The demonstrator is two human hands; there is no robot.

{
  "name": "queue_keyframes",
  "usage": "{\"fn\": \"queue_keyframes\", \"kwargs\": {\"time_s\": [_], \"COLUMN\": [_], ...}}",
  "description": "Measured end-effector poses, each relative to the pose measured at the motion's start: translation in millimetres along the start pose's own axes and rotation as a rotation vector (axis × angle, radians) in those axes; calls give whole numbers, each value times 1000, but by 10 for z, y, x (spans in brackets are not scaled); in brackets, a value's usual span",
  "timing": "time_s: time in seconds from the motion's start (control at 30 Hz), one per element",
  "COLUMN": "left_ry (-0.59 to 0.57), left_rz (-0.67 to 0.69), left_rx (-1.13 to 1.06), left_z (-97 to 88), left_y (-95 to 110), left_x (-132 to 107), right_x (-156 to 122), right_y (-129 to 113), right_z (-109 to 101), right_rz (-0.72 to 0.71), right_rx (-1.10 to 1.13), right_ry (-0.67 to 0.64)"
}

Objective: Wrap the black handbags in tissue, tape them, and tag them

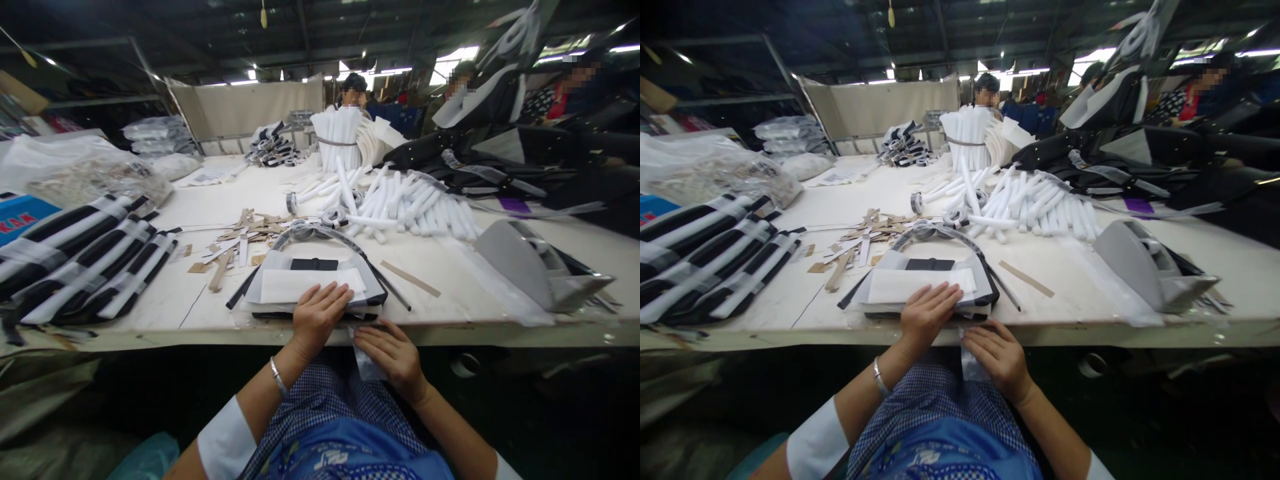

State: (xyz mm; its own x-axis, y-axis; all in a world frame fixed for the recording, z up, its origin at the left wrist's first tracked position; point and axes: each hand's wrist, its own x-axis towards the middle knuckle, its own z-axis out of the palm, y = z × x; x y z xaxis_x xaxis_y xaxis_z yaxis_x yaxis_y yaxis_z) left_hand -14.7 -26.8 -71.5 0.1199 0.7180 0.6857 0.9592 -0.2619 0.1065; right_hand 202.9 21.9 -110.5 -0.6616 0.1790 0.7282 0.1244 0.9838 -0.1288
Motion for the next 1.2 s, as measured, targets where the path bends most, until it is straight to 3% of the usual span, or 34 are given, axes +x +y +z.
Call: {"fn": "queue_keyframes", "kwargs": {"time_s": [0.43,0.73,1.03,1.2], "left_ry": [65,83,95,112], "left_rz": [1,20,62,57], "left_rx": [18,16,40,35], "left_z": [117,128,125,107], "left_y": [-12,-24,-33,-12], "left_x": [-31,-42,-57,-33], "right_x": [-75,-21,761,1058], "right_y": [-357,-426,-18,322], "right_z": [-54,-138,-472,-385], "right_rz": [168,153,-44,55], "right_rx": [107,79,0,-1], "right_ry": [4,-24,-62,-121]}}
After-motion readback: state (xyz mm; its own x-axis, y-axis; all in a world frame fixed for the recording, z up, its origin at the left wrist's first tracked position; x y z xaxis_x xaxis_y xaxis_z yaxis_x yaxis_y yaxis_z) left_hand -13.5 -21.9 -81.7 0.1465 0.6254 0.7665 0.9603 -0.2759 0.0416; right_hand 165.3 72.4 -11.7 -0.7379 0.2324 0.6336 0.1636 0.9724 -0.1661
